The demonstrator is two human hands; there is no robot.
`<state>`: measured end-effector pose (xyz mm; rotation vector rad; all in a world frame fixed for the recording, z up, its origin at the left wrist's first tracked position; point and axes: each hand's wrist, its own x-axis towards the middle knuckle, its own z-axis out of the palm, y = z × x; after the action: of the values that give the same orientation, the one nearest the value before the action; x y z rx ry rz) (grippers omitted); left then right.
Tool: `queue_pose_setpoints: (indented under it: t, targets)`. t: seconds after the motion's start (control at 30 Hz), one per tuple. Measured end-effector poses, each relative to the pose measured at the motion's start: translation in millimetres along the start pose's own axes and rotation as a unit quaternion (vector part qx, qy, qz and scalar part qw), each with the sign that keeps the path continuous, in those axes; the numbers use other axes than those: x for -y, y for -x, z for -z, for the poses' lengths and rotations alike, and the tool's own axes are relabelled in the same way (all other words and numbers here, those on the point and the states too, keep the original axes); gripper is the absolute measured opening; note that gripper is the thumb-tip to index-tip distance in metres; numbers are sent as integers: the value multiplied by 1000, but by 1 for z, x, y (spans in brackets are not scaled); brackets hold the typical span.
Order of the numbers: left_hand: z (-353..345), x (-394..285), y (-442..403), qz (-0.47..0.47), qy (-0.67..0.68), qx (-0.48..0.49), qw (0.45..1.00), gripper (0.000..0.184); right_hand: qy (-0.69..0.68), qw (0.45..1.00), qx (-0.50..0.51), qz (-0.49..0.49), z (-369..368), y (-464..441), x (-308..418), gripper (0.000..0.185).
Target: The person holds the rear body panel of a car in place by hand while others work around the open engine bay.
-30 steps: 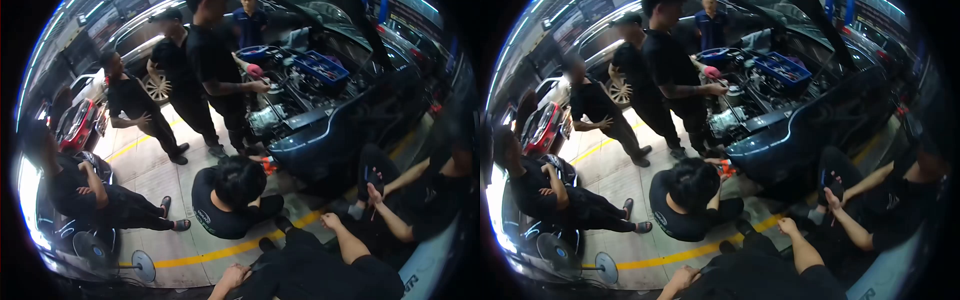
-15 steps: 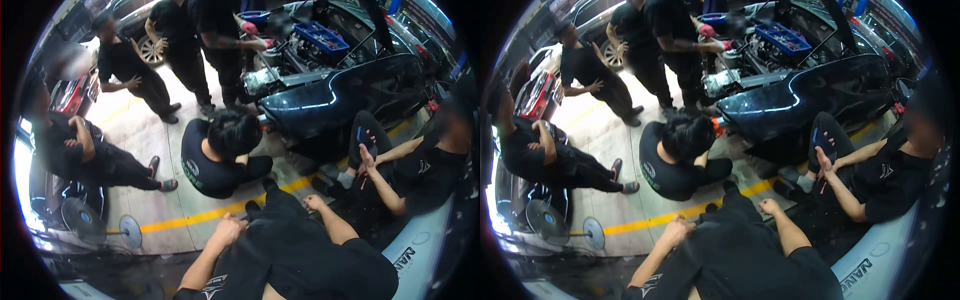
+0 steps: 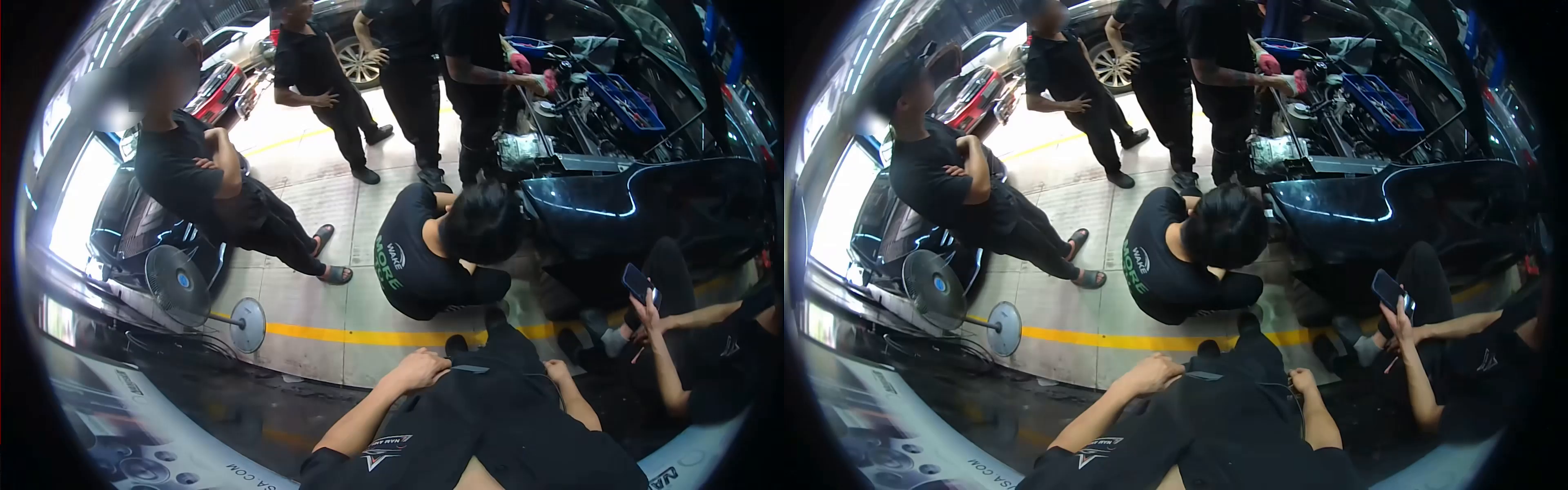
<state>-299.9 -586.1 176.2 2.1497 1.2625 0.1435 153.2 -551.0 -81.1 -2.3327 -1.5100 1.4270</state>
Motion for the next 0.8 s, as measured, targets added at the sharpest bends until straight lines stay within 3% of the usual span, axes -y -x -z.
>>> queue_pose_setpoints:
  t: [0.1,0.17,0.37,0.47,0.53,0.57,0.63,0.8]
  targets:
    - [-2,6,1,2,11,19,1000,23,-64,997,41,-2,18,18,64,28]
    - [-4,6,4,2,30,8,1000,24,-170,982,80,-17,14,3,63,21]
    - [0,8,4,22,87,-3,996,24,-158,984,78,-21,17,-5,69,23]
    - [-7,20,-2,-41,136,-32,989,24,-142,985,84,-56,15,-6,58,25]
    - [-2,21,-6,23,185,-30,982,26,-149,983,71,-81,13,-7,47,26]
    - [-3,20,-9,0,185,-11,983,26,-153,981,70,-92,13,-6,45,27]
    - [-5,21,-10,99,234,-19,967,27,-157,981,59,-92,13,-4,47,27]
    - [2,25,-34,96,234,24,967,25,-127,988,48,-72,9,-4,52,29]
